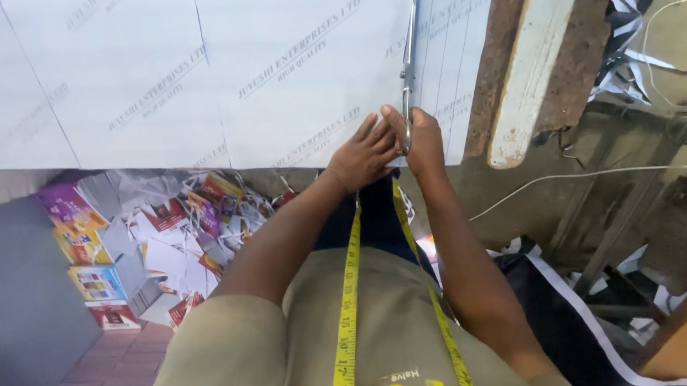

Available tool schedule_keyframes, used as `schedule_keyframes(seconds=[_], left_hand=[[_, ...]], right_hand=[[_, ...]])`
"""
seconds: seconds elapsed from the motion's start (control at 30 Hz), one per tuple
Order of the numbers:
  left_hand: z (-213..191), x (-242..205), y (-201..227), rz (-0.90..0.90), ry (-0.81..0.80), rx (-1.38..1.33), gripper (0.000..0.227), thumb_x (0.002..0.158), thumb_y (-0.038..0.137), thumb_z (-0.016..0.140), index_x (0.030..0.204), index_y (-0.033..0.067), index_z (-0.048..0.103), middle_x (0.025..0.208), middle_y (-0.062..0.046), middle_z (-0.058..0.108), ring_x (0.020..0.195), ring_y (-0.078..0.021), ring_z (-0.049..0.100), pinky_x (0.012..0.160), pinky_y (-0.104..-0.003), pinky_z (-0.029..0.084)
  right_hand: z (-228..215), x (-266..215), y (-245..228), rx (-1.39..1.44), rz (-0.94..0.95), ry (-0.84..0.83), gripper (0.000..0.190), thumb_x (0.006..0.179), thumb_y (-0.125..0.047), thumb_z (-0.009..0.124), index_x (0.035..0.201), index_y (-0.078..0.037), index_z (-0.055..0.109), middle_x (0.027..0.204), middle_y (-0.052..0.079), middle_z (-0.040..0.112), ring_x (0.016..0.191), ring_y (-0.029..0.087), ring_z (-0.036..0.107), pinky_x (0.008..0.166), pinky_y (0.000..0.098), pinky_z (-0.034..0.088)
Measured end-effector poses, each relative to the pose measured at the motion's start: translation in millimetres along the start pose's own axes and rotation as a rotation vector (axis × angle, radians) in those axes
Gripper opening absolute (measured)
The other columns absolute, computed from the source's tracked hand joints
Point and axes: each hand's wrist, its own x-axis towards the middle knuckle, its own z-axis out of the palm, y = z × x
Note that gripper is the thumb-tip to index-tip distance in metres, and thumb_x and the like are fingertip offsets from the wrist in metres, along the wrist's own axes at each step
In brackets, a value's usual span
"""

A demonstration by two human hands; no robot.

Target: The person uses large shears to cut a large sheet of white paper laid out on a wooden table. They follow pre-drawn lines to separate the sheet into smaller sections, holding the paper steady with one hand while cutting with the other.

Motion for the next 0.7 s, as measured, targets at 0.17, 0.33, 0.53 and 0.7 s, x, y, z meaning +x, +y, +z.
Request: schedule_keyframes(seconds=[0.17,0.33,0.53,0.7], left_hand=[[15.2,-11.5,0.1,-0.007,-0.034,-0.011,0.066,0.095,0.055,0.07,0.15,0.0189,0.057,0.153,-0.016,0.057,0.152,-0.0468,0.044,0.132,-0.067,0.026],[-5.1,0.0,1.0,-0.025,-0.071,-0.029,0.059,0.096,0.051,0.069,0.146,0.0201,0.061,0.153,-0.014,0.058,0.154,-0.0446,0.042,0.132,-0.064,0.027],[-3.4,-1.6,3.0,-0.046,-0.094,-0.029,0.063,0.095,0.048,0.072,0.15,0.0213,0.06,0.162,-0.013,0.053,0.159,-0.0418,0.037,0.131,-0.063,0.026],[-11.0,2.5,3.8,-0.065,-0.092,-0.035,0.072,0.095,0.043,0.073,0.16,0.0209,0.051,0.172,-0.013,0.042,0.161,-0.0403,0.035,0.132,-0.06,0.026]], right_hand=[[1.6,12.5,6.8,-0.065,0.017,0.021,0.061,0.102,-0.063,0.075,0.076,-0.01,0.06,0.05,0.005,0.059,0.055,0.024,0.068,0.069,0.0375,0.056],[-1.5,20.3,-8.7,-0.092,0.04,0.017,0.062,0.099,-0.067,0.076,0.078,-0.011,0.062,0.054,0.007,0.063,0.062,0.028,0.072,0.072,0.0404,0.057],[-8.4,50.1,-37.6,-0.06,-0.004,0.028,0.069,0.099,-0.074,0.074,0.079,-0.009,0.061,0.058,0.011,0.063,0.064,0.03,0.072,0.072,0.041,0.056],[-11.7,62.4,-61.8,-0.037,0.014,0.038,0.064,0.1,-0.071,0.073,0.079,-0.012,0.06,0.055,0.005,0.062,0.058,0.022,0.07,0.068,0.0342,0.055]])
